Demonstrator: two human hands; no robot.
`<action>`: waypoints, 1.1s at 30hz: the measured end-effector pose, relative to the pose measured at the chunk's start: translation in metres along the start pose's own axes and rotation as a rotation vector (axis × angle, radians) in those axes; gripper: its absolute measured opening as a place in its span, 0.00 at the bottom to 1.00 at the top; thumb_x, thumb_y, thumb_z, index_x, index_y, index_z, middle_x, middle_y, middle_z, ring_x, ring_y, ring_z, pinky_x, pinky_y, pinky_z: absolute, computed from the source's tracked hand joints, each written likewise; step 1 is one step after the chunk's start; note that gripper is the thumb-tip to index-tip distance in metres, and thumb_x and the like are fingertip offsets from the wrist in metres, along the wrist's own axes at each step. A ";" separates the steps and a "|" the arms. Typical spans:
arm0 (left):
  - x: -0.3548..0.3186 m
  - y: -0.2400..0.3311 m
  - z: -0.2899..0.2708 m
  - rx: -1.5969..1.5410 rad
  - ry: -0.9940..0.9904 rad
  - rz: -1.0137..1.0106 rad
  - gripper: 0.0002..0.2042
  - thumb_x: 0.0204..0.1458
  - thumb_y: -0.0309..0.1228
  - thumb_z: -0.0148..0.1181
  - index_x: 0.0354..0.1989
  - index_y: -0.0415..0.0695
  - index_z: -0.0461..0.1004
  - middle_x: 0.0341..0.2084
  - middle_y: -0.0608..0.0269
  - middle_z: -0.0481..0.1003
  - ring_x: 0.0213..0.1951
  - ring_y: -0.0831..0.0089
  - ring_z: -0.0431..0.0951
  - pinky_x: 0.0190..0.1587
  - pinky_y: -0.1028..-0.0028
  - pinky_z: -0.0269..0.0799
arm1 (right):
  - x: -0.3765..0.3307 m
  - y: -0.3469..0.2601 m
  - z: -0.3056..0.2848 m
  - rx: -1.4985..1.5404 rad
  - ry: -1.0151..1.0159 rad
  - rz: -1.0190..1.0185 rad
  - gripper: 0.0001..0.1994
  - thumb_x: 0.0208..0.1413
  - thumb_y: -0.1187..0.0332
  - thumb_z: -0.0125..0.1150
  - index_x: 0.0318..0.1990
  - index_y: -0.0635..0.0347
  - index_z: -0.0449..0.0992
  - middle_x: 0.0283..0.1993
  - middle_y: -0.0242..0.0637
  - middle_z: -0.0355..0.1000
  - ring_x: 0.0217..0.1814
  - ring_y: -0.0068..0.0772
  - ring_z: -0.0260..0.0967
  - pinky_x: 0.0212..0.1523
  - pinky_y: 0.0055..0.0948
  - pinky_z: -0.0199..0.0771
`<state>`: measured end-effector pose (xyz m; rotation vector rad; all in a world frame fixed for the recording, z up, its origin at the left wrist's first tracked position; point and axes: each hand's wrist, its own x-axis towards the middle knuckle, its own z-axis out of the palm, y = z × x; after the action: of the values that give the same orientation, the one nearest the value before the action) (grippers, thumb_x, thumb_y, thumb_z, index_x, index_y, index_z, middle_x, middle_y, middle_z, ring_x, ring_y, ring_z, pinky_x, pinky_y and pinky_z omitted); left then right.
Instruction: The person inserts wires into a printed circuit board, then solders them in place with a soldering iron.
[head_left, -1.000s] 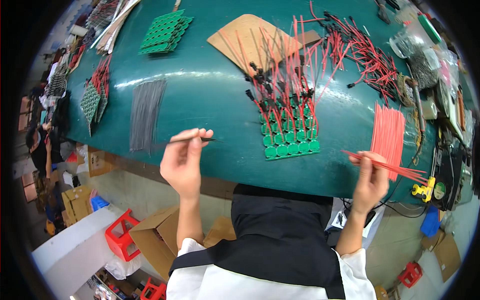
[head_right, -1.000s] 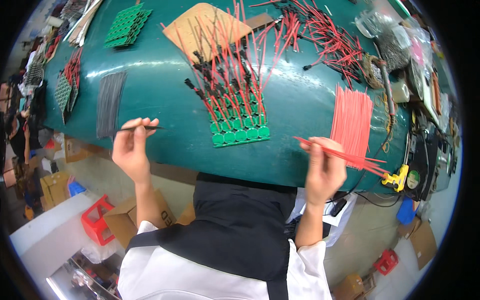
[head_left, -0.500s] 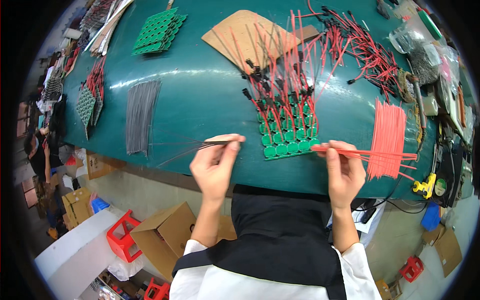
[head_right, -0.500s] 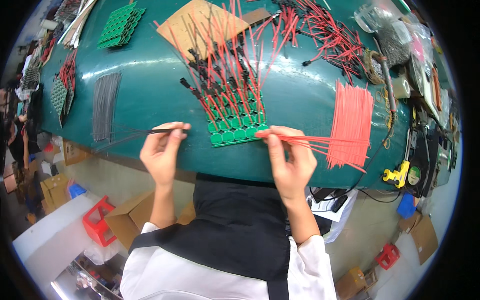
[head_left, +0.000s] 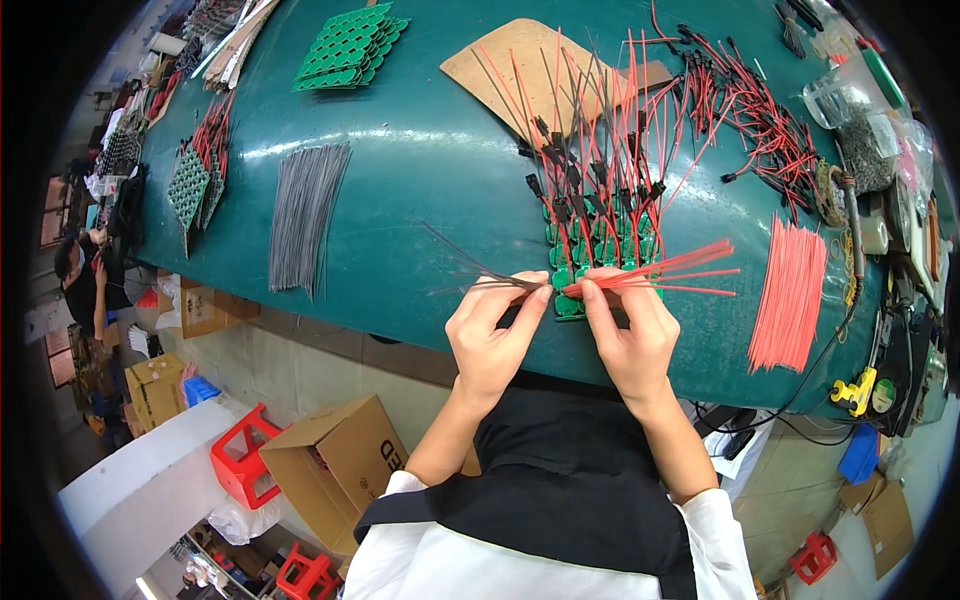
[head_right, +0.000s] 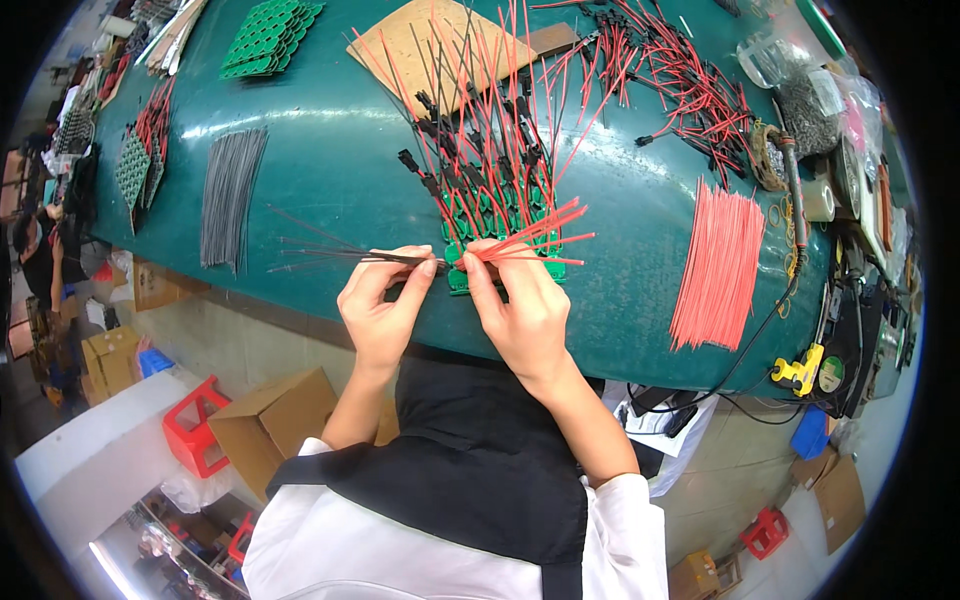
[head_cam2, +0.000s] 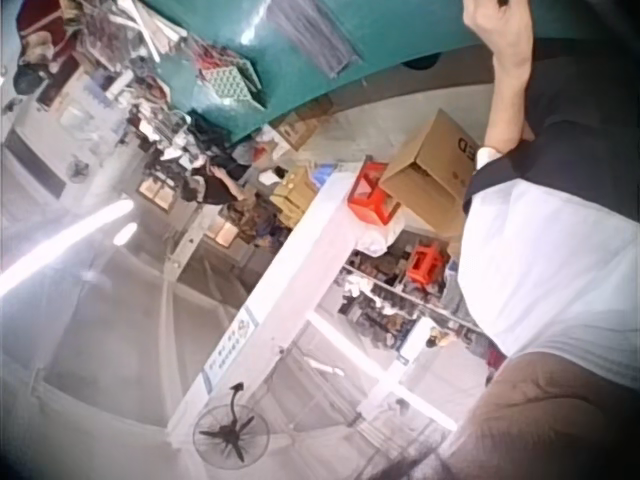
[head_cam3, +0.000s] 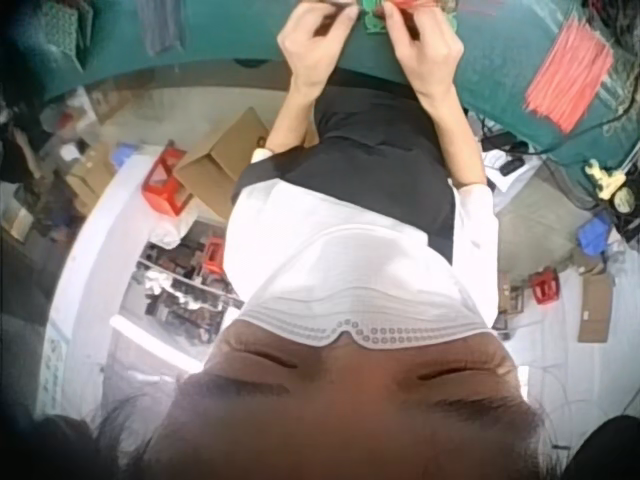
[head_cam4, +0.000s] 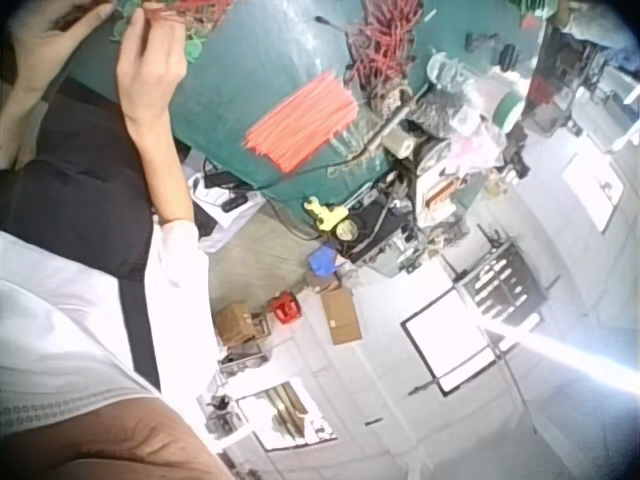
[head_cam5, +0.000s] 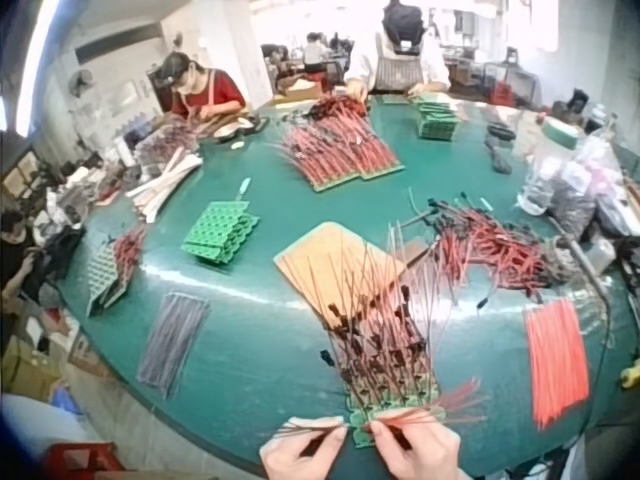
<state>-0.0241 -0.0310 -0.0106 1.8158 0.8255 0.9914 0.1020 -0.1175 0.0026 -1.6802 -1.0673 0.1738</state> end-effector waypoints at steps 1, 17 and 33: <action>0.000 0.001 0.000 0.008 0.002 -0.004 0.07 0.48 0.17 0.67 0.36 0.34 0.79 0.37 0.54 0.81 0.34 0.73 0.82 0.37 0.77 0.79 | 0.000 0.000 0.000 -0.001 0.000 -0.001 0.07 0.52 0.80 0.65 0.39 0.69 0.77 0.35 0.42 0.77 0.32 0.33 0.79 0.32 0.28 0.79; 0.006 0.003 0.004 0.099 -0.038 0.098 0.09 0.46 0.17 0.68 0.37 0.36 0.81 0.30 0.56 0.79 0.29 0.70 0.81 0.31 0.74 0.77 | 0.007 -0.005 -0.001 -0.170 -0.029 -0.184 0.11 0.49 0.81 0.67 0.42 0.69 0.76 0.39 0.43 0.78 0.35 0.40 0.77 0.35 0.31 0.78; -0.001 0.009 0.011 -0.159 -0.039 -0.102 0.07 0.50 0.17 0.66 0.37 0.33 0.79 0.36 0.56 0.79 0.36 0.72 0.82 0.39 0.77 0.79 | 0.000 0.007 -0.011 -0.079 0.054 -0.006 0.08 0.52 0.81 0.65 0.39 0.68 0.76 0.33 0.41 0.76 0.32 0.35 0.77 0.30 0.28 0.78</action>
<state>-0.0136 -0.0401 -0.0060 1.6367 0.7856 0.9267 0.1129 -0.1254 0.0013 -1.7426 -1.0509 0.0831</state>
